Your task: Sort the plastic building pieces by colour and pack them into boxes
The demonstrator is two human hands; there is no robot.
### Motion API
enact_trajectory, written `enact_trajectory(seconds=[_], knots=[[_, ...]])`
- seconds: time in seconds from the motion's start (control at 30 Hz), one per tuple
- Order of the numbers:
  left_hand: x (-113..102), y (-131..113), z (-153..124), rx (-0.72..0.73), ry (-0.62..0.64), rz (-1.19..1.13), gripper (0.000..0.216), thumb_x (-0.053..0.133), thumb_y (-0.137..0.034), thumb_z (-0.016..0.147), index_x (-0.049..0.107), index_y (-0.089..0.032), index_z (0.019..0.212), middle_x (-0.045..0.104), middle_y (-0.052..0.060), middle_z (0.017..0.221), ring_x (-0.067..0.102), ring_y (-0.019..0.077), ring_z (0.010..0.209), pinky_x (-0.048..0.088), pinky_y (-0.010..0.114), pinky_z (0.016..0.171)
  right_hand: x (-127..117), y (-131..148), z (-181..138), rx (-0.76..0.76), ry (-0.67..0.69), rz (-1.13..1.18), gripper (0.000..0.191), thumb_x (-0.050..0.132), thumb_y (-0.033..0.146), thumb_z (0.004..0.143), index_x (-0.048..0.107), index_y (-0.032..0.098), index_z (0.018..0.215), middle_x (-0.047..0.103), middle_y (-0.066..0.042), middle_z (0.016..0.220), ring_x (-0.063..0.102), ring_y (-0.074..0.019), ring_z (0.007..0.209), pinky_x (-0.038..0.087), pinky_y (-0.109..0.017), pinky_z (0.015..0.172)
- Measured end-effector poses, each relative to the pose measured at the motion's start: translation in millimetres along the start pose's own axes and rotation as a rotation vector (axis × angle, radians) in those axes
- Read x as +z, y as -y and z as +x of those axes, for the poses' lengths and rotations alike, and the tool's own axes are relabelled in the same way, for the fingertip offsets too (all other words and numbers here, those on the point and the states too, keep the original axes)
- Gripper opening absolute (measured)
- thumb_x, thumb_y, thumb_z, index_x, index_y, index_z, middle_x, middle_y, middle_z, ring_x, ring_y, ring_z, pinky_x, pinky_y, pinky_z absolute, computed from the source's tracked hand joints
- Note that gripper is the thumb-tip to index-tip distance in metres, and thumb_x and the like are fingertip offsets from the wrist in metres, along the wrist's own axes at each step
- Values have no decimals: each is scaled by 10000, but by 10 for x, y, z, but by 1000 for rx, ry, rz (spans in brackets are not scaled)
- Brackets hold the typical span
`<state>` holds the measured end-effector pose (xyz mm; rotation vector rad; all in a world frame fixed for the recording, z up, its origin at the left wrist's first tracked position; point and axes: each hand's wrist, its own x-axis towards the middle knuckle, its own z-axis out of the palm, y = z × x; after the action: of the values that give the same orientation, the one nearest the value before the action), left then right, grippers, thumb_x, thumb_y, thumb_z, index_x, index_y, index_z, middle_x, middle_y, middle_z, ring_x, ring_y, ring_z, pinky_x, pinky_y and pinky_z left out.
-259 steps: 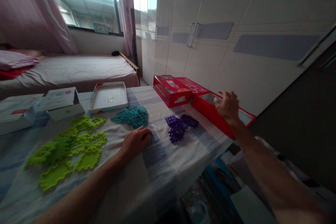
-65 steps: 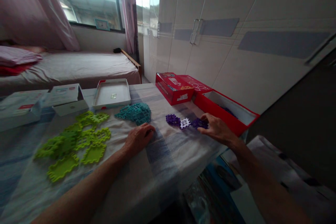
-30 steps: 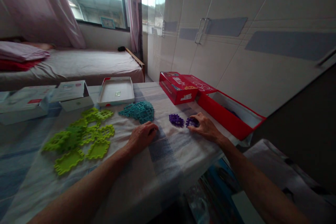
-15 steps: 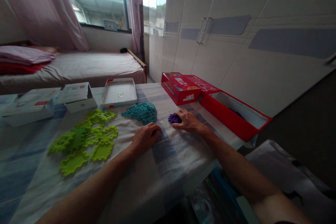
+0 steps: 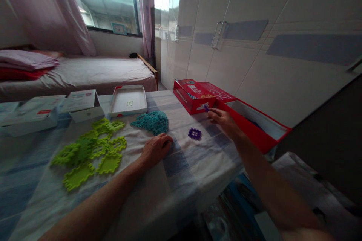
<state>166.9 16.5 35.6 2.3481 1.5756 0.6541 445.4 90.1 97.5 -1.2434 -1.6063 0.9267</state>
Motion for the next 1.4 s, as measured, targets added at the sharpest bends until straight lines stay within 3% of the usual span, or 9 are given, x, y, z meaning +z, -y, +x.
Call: enact_trajectory(seconds=[0.13, 0.23, 0.3, 0.4, 0.53, 0.63, 0.77, 1.0, 1.4], knots=[[7, 8, 1, 10, 1, -8, 251, 406, -255, 842, 642, -224, 923, 620, 20, 893, 590, 154, 754, 397, 250, 682, -712, 120, 79, -152, -382, -343, 505, 573, 499, 740, 611, 134, 1088, 653, -104, 984, 609, -198, 858, 473, -335, 753], [5, 6, 4, -2, -8, -9, 249, 412, -245, 835, 643, -228, 924, 621, 19, 891, 588, 154, 750, 392, 252, 677, -1143, 46, 156, -74, -593, -714, 498, 601, 453, 716, 620, 96, 1064, 637, -159, 1003, 584, -262, 938, 449, -407, 803], [9, 9, 6, -5, -13, -12, 245, 416, -242, 832, 644, -229, 923, 621, 18, 891, 586, 151, 747, 390, 249, 676, -1242, -40, 155, -23, -683, -897, 564, 631, 423, 691, 578, 79, 1135, 580, -210, 1119, 529, -316, 1047, 421, -468, 844], [19, 20, 6, 4, -18, -16, 243, 417, -244, 834, 644, -227, 918, 622, 17, 887, 581, 144, 737, 388, 244, 674, -1033, -121, 63, -137, -669, -969, 511, 604, 357, 728, 557, 84, 1158, 544, -207, 1174, 487, -308, 1111, 391, -466, 905], [24, 26, 6, -5, -14, -3, 244, 421, -250, 835, 645, -227, 927, 618, 16, 866, 575, 143, 727, 383, 247, 679, -311, -140, -130, -281, -216, -745, 317, 539, 331, 801, 609, 154, 1054, 608, -101, 1045, 575, -189, 957, 440, -317, 856], [20, 21, 8, -11, -9, 2, 244, 419, -256, 837, 645, -227, 926, 613, 14, 857, 567, 138, 707, 379, 244, 667, 244, -201, -230, -297, 52, -676, 377, 596, 404, 767, 609, 156, 1051, 604, -83, 1007, 569, -178, 940, 438, -295, 840], [15, 14, 8, -13, -3, -6, 240, 416, -259, 841, 644, -230, 912, 607, 11, 857, 563, 132, 699, 378, 236, 649, 687, -346, -294, -352, 26, -806, 389, 615, 468, 740, 609, 167, 987, 581, -87, 978, 519, -209, 952, 404, -342, 852], [42, 36, 5, 10, -21, -10, 236, 417, -253, 843, 638, -243, 926, 607, 3, 875, 578, 138, 756, 388, 239, 695, 747, -432, -292, -393, -59, -834, 98, 533, 256, 817, 568, 171, 851, 583, -62, 887, 503, -179, 873, 399, -286, 811], [33, 7, -14, 21, -33, 62, 233, 418, -231, 843, 634, -240, 929, 599, 10, 884, 582, 141, 782, 388, 236, 691, 722, -420, -251, -341, -102, -903, 170, 484, 154, 787, 539, 165, 947, 562, -71, 967, 507, -182, 939, 375, -281, 869]])
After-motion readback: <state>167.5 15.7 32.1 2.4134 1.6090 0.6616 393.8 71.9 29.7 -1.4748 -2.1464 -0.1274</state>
